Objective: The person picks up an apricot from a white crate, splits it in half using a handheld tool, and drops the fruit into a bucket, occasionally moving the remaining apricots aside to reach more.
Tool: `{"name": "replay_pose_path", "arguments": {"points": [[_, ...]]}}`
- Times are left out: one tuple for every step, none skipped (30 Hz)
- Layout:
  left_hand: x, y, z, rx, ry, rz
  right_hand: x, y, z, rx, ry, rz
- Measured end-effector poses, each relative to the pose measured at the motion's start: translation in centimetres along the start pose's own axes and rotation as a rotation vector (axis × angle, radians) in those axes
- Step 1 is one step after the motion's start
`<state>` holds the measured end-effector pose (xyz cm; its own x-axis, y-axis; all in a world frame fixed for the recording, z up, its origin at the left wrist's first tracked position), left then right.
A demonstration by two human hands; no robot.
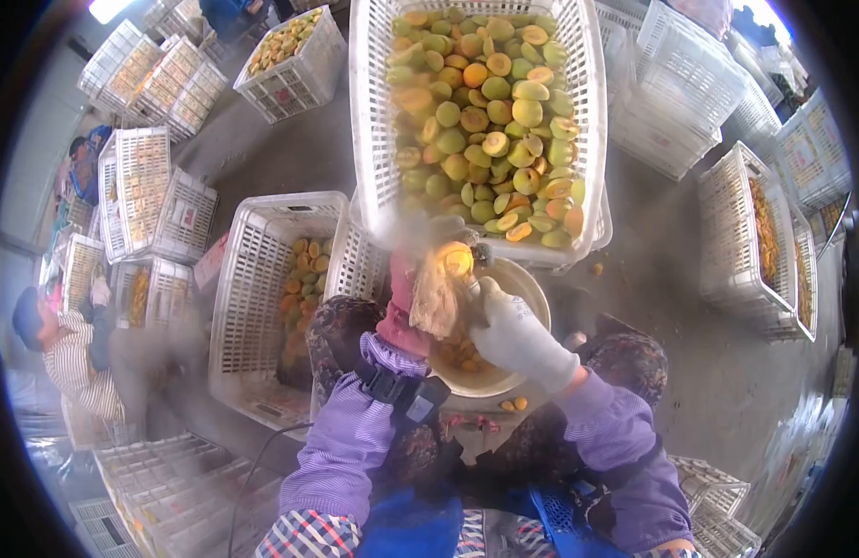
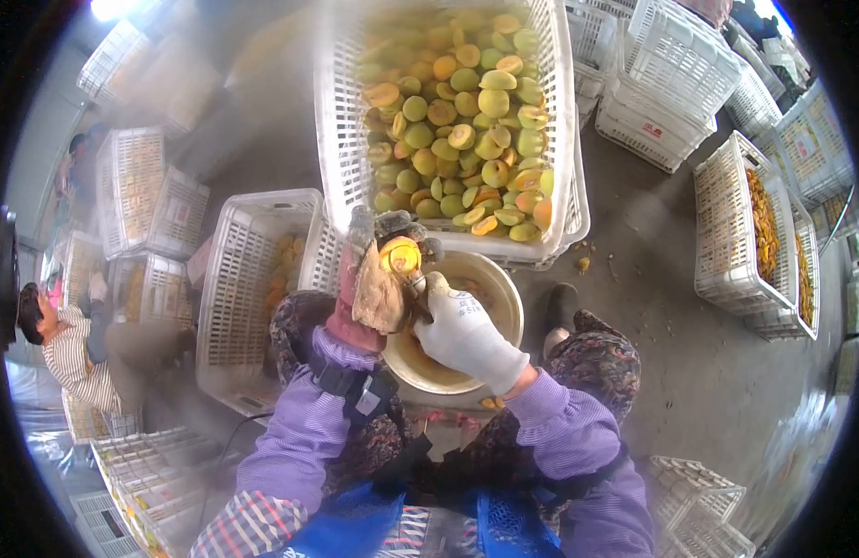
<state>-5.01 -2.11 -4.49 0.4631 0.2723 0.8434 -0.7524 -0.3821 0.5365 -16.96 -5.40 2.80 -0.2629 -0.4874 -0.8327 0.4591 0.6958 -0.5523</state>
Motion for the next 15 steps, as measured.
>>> {"name": "replay_pose_path", "arguments": {"points": [[1.2, 0.0, 0.4, 0.074, 0.047, 0.294, -0.1, 0.1, 0.2, -0.050, 0.023, 0.087], [1.6, 0.7, 0.4, 0.014, 0.075, 0.382, -0.2, 0.1, 0.4, -0.099, 0.045, 0.170], [1.7, 1.1, 0.4, -0.023, 0.111, 0.481, 0.1, 0.2, 0.4, -0.157, 0.115, 0.204], [1.8, 1.4, 0.3, -0.057, 0.150, 0.578, 0.2, 0.3, 0.3, -0.214, 0.182, 0.237], [1.6, 1.2, 0.3, -0.070, 0.194, 0.688, 0.5, 0.7, 0.1, -0.269, 0.250, 0.271], [1.6, 0.7, 0.5, -0.012, 0.188, 0.668, 0.6, 0.4, 0.2, -0.198, 0.216, 0.165], [2.1, 0.7, 0.7, 0.046, 0.183, 0.647, 0.8, 0.4, 0.0, -0.127, 0.180, 0.059], [1.7, 0.2, 1.0, 0.171, 0.129, 0.496, 1.0, 0.5, 0.0, -0.053, 0.142, -0.045], [2.3, 1.1, 0.9, 0.225, 0.071, 0.262, 1.1, 0.6, -0.1, -0.006, 0.096, -0.022], [2.8, 1.9, 0.7, 0.293, 0.029, 0.022, 1.4, 0.5, -0.1, 0.037, 0.050, -0.001], [2.2, 2.1, 0.7, 0.257, -0.012, -0.088, 1.6, 0.2, -0.1, 0.075, -0.001, 0.017], [1.6, 2.2, 0.8, 0.216, -0.050, -0.197, 2.6, 0.7, 0.2, 0.015, 0.017, 0.076], [1.0, 2.3, 1.1, 0.169, -0.090, -0.304, 2.6, 0.8, 0.4, -0.055, 0.067, 0.055], [0.4, 1.4, 1.7, 0.119, -0.095, -0.154, 2.4, 0.5, 0.5, -0.122, 0.115, 0.034], [1.2, 2.4, 1.8, 0.091, -0.161, -0.174, 1.9, 0.2, 0.6, -0.189, 0.160, 0.013]]}}
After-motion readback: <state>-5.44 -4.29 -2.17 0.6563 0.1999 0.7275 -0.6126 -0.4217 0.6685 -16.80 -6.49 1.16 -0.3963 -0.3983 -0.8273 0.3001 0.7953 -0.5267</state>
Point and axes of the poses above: each hand's wrist, its own z-axis towards the middle knuckle, its own y-axis out of the palm, x = y × z, the point moved 10 cm from there along z, towards the middle knuckle
